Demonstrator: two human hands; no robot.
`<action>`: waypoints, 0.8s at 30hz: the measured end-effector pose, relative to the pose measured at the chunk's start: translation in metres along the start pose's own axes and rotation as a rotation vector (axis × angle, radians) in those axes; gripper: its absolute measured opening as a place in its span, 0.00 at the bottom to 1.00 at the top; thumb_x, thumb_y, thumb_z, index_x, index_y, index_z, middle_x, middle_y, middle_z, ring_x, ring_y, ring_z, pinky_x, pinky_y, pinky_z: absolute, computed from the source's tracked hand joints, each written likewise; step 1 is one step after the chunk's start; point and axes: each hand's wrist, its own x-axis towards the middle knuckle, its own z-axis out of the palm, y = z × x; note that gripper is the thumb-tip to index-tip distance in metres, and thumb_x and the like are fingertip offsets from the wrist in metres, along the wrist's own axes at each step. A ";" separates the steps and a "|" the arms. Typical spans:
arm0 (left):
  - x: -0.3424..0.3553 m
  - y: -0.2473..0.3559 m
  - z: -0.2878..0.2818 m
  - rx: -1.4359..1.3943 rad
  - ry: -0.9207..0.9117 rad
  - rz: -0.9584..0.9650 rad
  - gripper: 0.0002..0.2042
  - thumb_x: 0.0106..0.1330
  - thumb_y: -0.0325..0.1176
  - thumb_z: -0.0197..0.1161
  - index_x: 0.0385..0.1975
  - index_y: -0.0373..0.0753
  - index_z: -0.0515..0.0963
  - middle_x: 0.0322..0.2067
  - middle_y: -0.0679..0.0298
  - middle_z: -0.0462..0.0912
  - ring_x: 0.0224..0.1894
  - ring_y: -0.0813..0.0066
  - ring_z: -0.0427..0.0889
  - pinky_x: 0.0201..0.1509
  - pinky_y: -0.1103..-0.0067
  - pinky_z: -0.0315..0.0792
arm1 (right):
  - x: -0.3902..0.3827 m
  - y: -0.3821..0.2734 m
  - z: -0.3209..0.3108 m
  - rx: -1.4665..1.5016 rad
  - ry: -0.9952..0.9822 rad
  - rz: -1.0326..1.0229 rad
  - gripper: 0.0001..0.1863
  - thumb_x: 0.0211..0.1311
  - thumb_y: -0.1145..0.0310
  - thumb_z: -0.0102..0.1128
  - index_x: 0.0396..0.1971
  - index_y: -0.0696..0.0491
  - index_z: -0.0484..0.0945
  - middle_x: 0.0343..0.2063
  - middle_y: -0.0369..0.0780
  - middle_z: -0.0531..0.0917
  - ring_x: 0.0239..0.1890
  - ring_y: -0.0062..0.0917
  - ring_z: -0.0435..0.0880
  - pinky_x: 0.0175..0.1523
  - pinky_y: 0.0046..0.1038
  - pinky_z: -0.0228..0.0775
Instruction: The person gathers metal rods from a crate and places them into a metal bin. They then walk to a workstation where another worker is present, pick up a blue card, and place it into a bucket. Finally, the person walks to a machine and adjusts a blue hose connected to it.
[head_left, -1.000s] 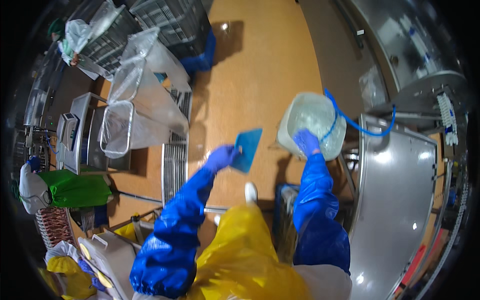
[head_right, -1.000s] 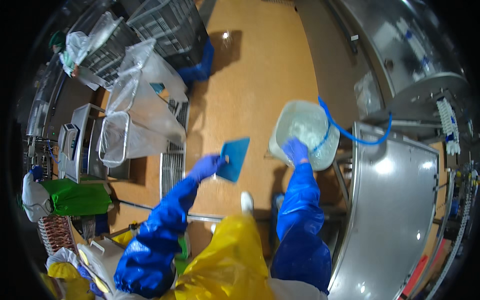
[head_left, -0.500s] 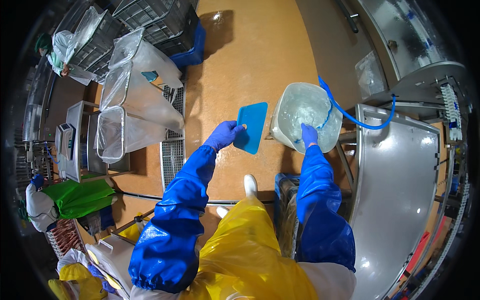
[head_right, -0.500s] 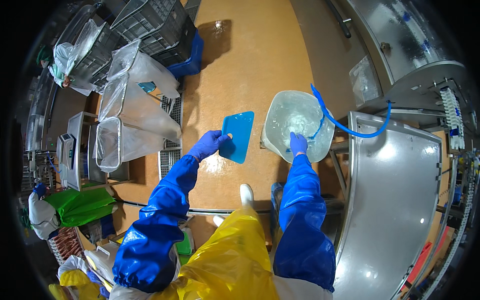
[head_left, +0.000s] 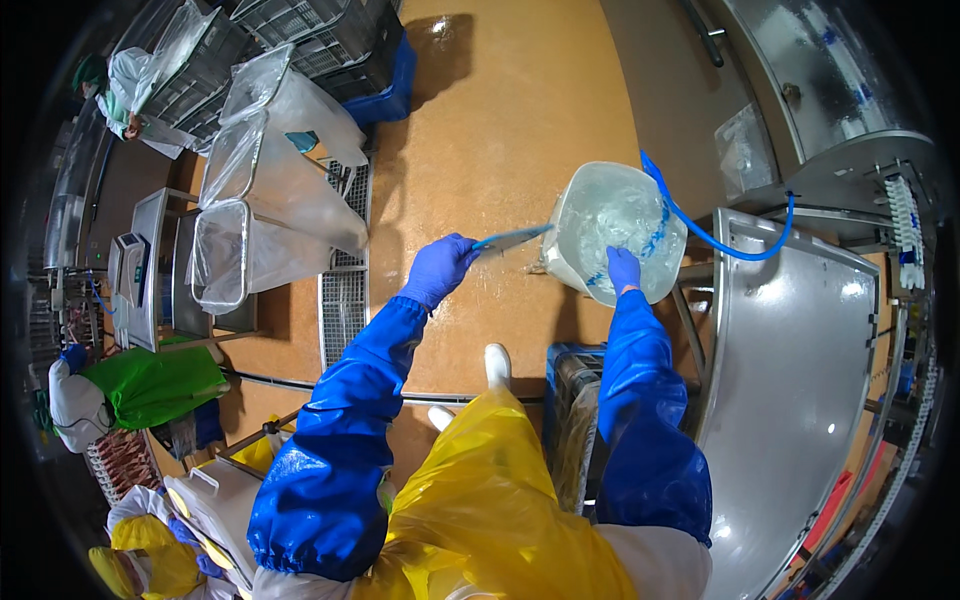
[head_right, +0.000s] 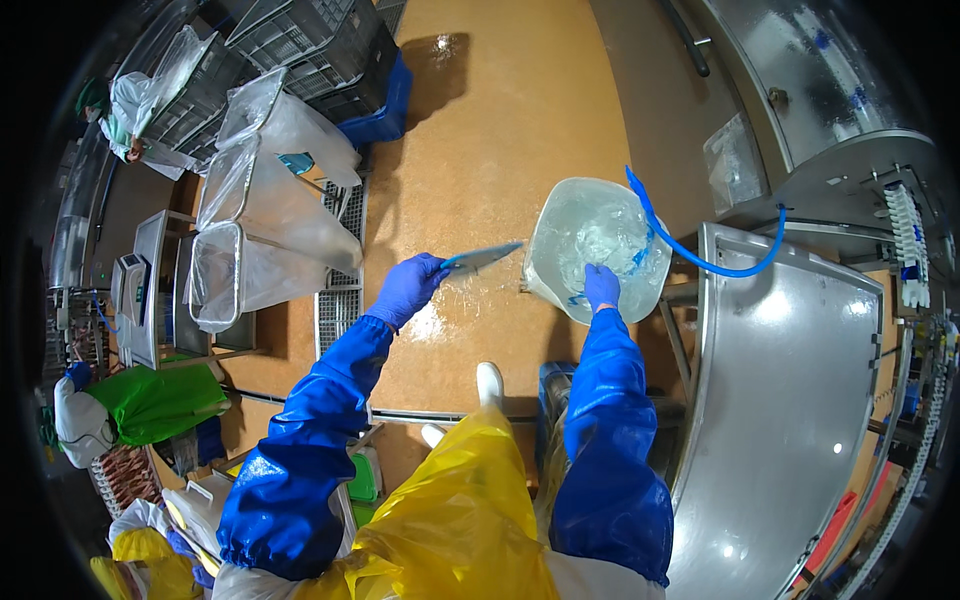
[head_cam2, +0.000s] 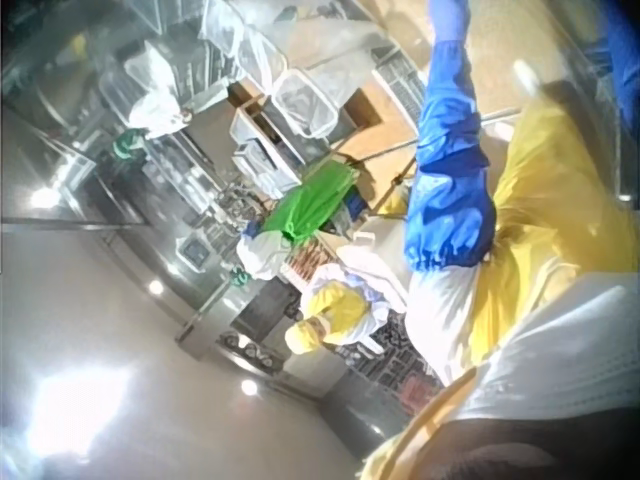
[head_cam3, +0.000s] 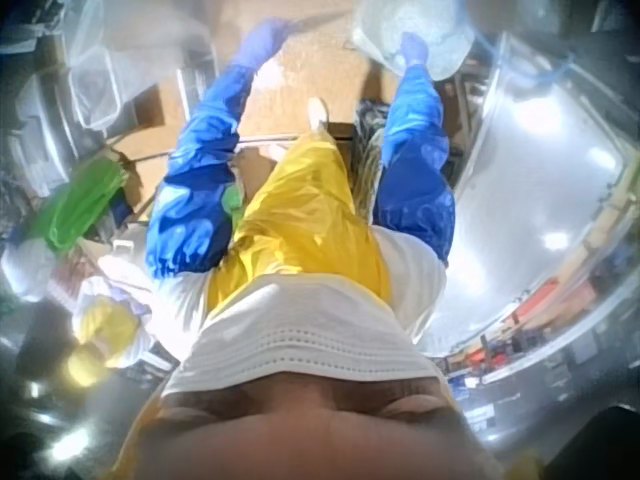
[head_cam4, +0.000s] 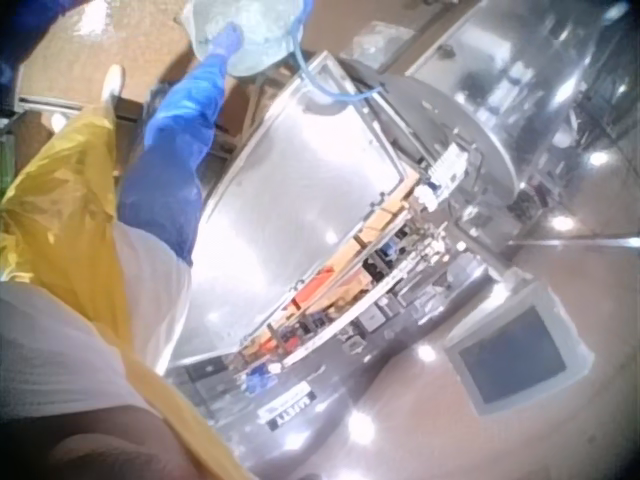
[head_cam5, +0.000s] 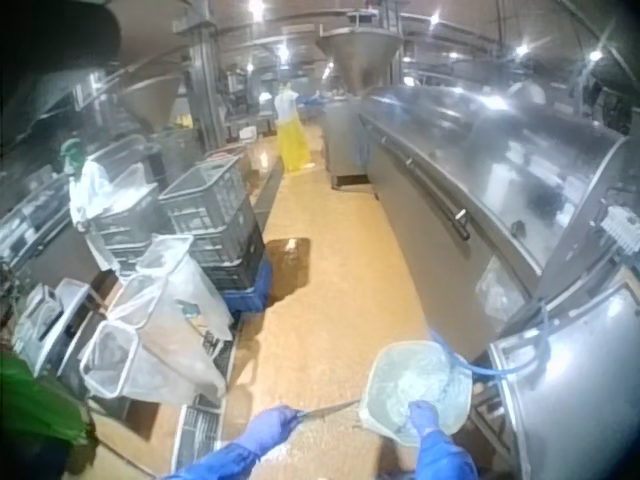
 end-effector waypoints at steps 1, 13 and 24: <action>-0.011 -0.030 0.014 0.120 0.128 0.070 0.15 0.68 0.44 0.54 0.45 0.43 0.79 0.42 0.59 0.82 0.43 0.65 0.81 0.49 0.73 0.74 | -0.007 -0.022 0.016 0.133 -0.088 0.139 0.16 0.65 0.60 0.53 0.39 0.59 0.79 0.28 0.39 0.82 0.31 0.26 0.82 0.35 0.28 0.77; -0.033 -0.007 0.011 0.158 0.272 0.277 0.16 0.70 0.45 0.49 0.54 0.55 0.75 0.50 0.62 0.79 0.45 0.64 0.81 0.42 0.72 0.77 | -0.080 -0.188 0.038 0.030 -0.332 -0.254 0.19 0.62 0.60 0.53 0.38 0.63 0.80 0.33 0.47 0.84 0.34 0.29 0.83 0.41 0.30 0.73; -0.036 0.016 -0.007 0.079 0.160 0.219 0.19 0.70 0.48 0.49 0.57 0.52 0.72 0.54 0.62 0.76 0.50 0.65 0.79 0.52 0.74 0.74 | -0.128 -0.245 0.045 0.582 -0.725 0.245 0.18 0.64 0.60 0.54 0.43 0.61 0.78 0.34 0.42 0.83 0.32 0.25 0.83 0.41 0.24 0.76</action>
